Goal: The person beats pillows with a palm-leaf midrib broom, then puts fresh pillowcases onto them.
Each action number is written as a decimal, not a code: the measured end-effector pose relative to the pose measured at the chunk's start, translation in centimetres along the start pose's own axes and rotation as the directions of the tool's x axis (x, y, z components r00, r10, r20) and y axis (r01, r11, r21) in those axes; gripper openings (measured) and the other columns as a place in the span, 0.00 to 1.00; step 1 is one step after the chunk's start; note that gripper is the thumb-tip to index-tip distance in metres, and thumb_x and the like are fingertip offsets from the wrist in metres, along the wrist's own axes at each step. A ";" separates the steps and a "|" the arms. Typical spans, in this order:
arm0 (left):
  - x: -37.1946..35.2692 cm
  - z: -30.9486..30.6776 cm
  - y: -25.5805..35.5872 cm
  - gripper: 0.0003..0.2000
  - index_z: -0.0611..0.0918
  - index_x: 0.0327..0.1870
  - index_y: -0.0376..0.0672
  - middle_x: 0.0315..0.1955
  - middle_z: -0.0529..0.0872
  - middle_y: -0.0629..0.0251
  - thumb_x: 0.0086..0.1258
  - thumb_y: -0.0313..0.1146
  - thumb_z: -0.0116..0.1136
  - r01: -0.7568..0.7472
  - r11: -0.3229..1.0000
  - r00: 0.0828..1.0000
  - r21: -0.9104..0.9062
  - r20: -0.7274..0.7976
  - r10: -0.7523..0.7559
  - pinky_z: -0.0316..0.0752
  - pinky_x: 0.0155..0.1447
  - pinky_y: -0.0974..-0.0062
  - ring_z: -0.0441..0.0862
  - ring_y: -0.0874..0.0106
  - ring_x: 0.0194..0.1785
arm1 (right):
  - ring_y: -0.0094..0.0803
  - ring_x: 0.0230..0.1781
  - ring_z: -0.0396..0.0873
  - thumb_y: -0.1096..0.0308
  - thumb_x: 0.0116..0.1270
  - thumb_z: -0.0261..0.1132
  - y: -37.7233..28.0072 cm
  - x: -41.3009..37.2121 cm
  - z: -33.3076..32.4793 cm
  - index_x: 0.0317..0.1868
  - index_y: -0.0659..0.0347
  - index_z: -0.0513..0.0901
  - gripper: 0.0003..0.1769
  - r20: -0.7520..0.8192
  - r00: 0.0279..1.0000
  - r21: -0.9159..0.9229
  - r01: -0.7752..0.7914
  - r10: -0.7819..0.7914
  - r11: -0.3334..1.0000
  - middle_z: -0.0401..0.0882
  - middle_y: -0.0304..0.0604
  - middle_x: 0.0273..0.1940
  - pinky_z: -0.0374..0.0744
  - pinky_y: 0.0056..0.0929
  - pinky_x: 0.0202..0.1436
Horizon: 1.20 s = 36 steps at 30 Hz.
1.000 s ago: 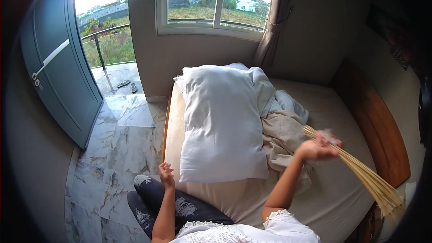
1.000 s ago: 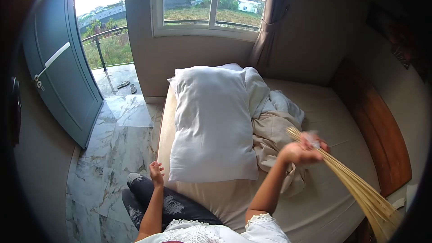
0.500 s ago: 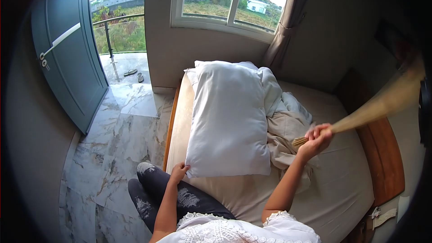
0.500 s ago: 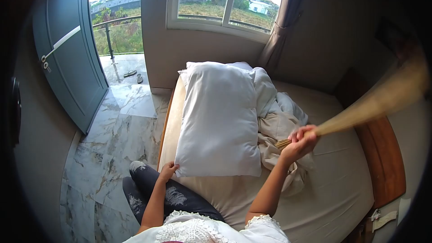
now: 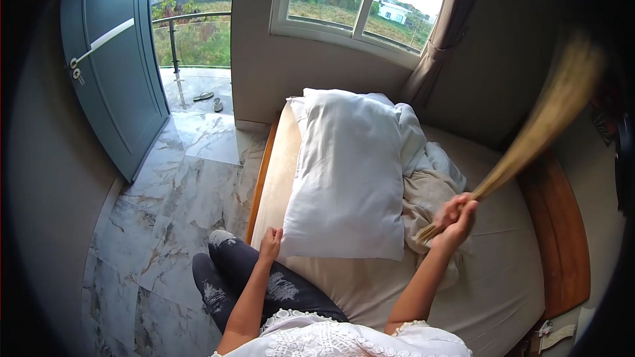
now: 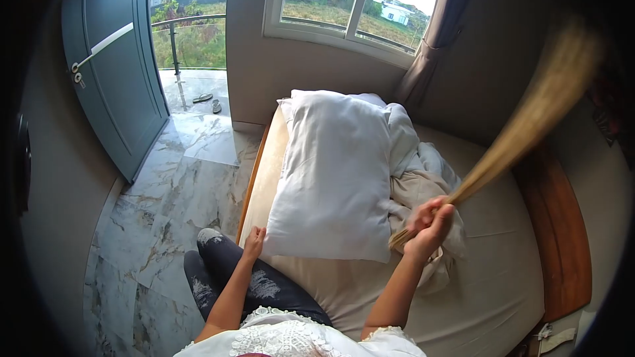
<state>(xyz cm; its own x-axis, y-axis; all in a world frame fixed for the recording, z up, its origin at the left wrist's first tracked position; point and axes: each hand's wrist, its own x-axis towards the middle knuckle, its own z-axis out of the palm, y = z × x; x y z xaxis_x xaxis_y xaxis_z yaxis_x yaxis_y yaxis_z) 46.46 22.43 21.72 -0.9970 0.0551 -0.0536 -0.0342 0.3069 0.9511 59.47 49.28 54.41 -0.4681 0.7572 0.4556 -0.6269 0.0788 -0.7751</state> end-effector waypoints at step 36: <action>-0.9 -2.0 2.1 0.10 0.75 0.22 0.35 0.15 0.75 0.56 0.52 0.34 0.52 -0.089 0.995 0.996 0.035 0.006 0.089 0.66 0.26 0.71 0.73 0.67 0.20 | 0.16 0.13 0.53 0.45 0.66 0.45 0.1 -5.3 -2.1 0.28 0.55 0.61 0.21 0.089 0.962 -0.034 0.262 -0.258 0.964 0.55 0.31 0.18 0.53 0.15 0.12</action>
<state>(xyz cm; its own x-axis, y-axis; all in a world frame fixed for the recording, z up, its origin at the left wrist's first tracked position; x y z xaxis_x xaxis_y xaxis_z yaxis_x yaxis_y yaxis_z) 47.14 21.13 24.35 -0.9957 0.0880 0.0293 0.0572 0.3339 0.9409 63.19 46.62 51.02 -0.3435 0.6506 0.6773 -0.7065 0.2962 -0.6428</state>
